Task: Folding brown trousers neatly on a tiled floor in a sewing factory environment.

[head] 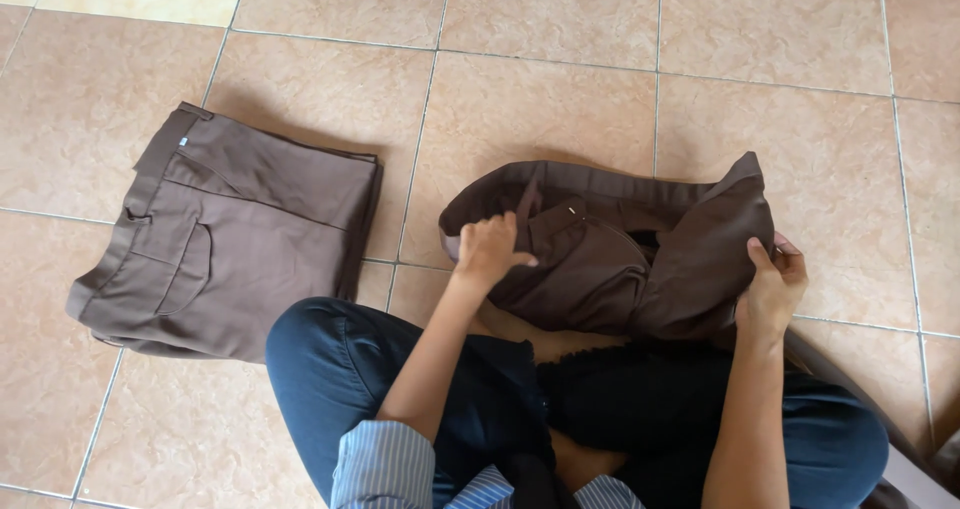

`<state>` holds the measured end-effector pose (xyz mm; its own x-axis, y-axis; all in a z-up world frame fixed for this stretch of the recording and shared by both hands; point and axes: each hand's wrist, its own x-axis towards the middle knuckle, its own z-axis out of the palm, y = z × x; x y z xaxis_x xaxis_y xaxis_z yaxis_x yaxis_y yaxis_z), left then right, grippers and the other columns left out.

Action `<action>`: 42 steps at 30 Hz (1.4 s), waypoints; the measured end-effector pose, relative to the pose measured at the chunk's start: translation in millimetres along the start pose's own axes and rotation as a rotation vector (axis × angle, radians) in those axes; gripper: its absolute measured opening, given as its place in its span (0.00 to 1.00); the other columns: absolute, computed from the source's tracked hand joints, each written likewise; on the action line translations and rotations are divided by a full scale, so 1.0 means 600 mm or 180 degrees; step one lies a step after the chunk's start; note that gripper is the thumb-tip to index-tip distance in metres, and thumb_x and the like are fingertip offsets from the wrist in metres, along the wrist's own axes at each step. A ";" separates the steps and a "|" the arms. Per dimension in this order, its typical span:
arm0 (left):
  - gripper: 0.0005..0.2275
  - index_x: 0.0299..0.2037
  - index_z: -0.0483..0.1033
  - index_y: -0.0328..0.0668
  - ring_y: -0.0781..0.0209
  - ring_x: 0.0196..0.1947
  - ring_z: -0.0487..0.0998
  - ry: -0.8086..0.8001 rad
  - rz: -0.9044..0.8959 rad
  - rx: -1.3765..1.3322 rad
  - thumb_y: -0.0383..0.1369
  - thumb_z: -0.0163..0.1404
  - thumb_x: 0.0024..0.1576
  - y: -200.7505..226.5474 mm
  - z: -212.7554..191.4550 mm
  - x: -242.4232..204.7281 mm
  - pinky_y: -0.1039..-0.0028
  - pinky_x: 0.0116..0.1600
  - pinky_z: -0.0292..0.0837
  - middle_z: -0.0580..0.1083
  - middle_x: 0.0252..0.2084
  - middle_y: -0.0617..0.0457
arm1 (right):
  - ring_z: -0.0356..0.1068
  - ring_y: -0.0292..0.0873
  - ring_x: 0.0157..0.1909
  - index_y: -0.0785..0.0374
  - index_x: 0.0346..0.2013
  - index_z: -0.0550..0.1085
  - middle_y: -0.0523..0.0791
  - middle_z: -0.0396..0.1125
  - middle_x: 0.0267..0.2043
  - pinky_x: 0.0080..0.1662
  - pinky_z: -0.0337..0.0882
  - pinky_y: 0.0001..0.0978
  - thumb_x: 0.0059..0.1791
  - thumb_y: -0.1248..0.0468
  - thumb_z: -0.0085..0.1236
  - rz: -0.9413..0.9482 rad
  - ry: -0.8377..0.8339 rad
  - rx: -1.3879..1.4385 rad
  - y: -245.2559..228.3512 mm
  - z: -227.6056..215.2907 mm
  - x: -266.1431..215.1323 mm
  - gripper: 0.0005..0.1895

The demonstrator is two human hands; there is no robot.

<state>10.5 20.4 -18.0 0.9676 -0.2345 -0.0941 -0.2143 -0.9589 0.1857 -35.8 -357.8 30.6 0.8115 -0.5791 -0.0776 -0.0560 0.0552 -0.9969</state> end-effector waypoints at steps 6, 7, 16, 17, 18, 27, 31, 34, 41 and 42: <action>0.07 0.32 0.81 0.42 0.49 0.27 0.81 0.0883 -0.0290 -0.0204 0.34 0.62 0.48 -0.001 -0.127 -0.033 0.64 0.32 0.76 0.79 0.31 0.48 | 0.65 0.38 0.49 0.65 0.58 0.67 0.48 0.65 0.51 0.53 0.67 0.25 0.49 0.80 0.54 -0.0805 0.0215 -0.0470 -0.023 0.008 -0.018 0.23; 0.09 0.37 0.82 0.41 0.43 0.28 0.81 0.1165 -0.0461 -0.0798 0.33 0.61 0.48 -0.014 -0.166 -0.042 0.59 0.36 0.76 0.80 0.32 0.45 | 0.62 0.45 0.52 0.67 0.57 0.64 0.52 0.61 0.55 0.58 0.65 0.35 0.47 0.87 0.52 -0.1551 0.0213 -0.0862 -0.031 0.017 -0.023 0.27; 0.29 0.39 0.85 0.47 0.39 0.48 0.82 -0.1309 -0.0600 -0.2283 0.65 0.55 0.47 -0.023 -0.138 -0.035 0.53 0.52 0.77 0.81 0.40 0.41 | 0.73 0.48 0.45 0.53 0.74 0.62 0.45 0.68 0.36 0.50 0.75 0.37 0.37 0.84 0.55 -0.2410 -0.2039 -0.3005 -0.017 0.170 -0.200 0.51; 0.29 0.39 0.85 0.47 0.39 0.48 0.82 -0.1318 -0.0617 -0.2287 0.65 0.55 0.47 -0.031 -0.136 -0.029 0.53 0.52 0.77 0.81 0.40 0.41 | 0.73 0.48 0.45 0.53 0.74 0.62 0.45 0.68 0.36 0.50 0.75 0.37 0.37 0.84 0.55 -0.2400 -0.2057 -0.3003 -0.029 0.175 -0.204 0.51; 0.27 0.43 0.85 0.48 0.37 0.50 0.81 -0.1164 -0.0720 -0.2169 0.62 0.53 0.52 -0.039 -0.135 -0.023 0.51 0.53 0.77 0.81 0.42 0.40 | 0.73 0.54 0.46 0.55 0.75 0.56 0.47 0.69 0.38 0.51 0.75 0.47 0.39 0.81 0.58 -0.1885 -0.2078 -0.3074 -0.041 0.180 -0.207 0.51; 0.31 0.66 0.60 0.52 0.40 0.55 0.79 -0.0896 -0.0255 -0.2308 0.33 0.61 0.52 -0.057 -0.141 -0.030 0.51 0.56 0.75 0.79 0.52 0.45 | 0.75 0.54 0.45 0.55 0.54 0.78 0.49 0.74 0.36 0.47 0.74 0.46 0.45 0.53 0.72 -0.1179 -0.1585 -0.2452 0.031 0.145 -0.146 0.24; 0.51 0.78 0.42 0.53 0.37 0.55 0.79 -0.0922 0.0358 -0.3077 0.25 0.66 0.46 -0.028 -0.189 -0.051 0.51 0.61 0.72 0.78 0.53 0.39 | 0.75 0.50 0.53 0.58 0.52 0.80 0.50 0.76 0.45 0.53 0.73 0.45 0.52 0.59 0.65 -0.1037 -0.1461 -0.1807 0.001 0.149 -0.144 0.15; 0.56 0.79 0.40 0.64 0.44 0.53 0.79 -0.1047 0.0416 -0.2830 0.18 0.64 0.43 -0.013 -0.189 -0.053 0.58 0.60 0.73 0.78 0.51 0.43 | 0.75 0.49 0.53 0.60 0.52 0.80 0.51 0.76 0.45 0.54 0.73 0.44 0.55 0.61 0.62 -0.1042 -0.1405 -0.1581 0.009 0.141 -0.140 0.12; 0.43 0.77 0.49 0.62 0.41 0.56 0.77 -0.0365 0.0653 -0.2116 0.17 0.57 0.53 0.007 -0.156 -0.034 0.56 0.62 0.74 0.76 0.51 0.40 | 0.74 0.48 0.49 0.65 0.51 0.79 0.51 0.76 0.41 0.52 0.73 0.48 0.55 0.65 0.60 -0.1073 -0.1646 -0.1490 0.024 0.124 -0.130 0.10; 0.30 0.66 0.64 0.60 0.44 0.52 0.77 0.0005 0.0648 -0.1763 0.23 0.58 0.55 0.005 -0.140 -0.028 0.58 0.58 0.75 0.74 0.45 0.45 | 0.74 0.45 0.47 0.64 0.49 0.80 0.49 0.76 0.40 0.50 0.73 0.46 0.54 0.66 0.61 -0.1085 -0.1714 -0.1539 0.016 0.124 -0.132 0.09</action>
<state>4.6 34.6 66.2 0.9146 -0.4043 -0.0016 -0.2942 -0.6684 0.6832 -57.2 -251.2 27.8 0.9918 -0.0213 0.1258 0.0998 -0.4844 -0.8692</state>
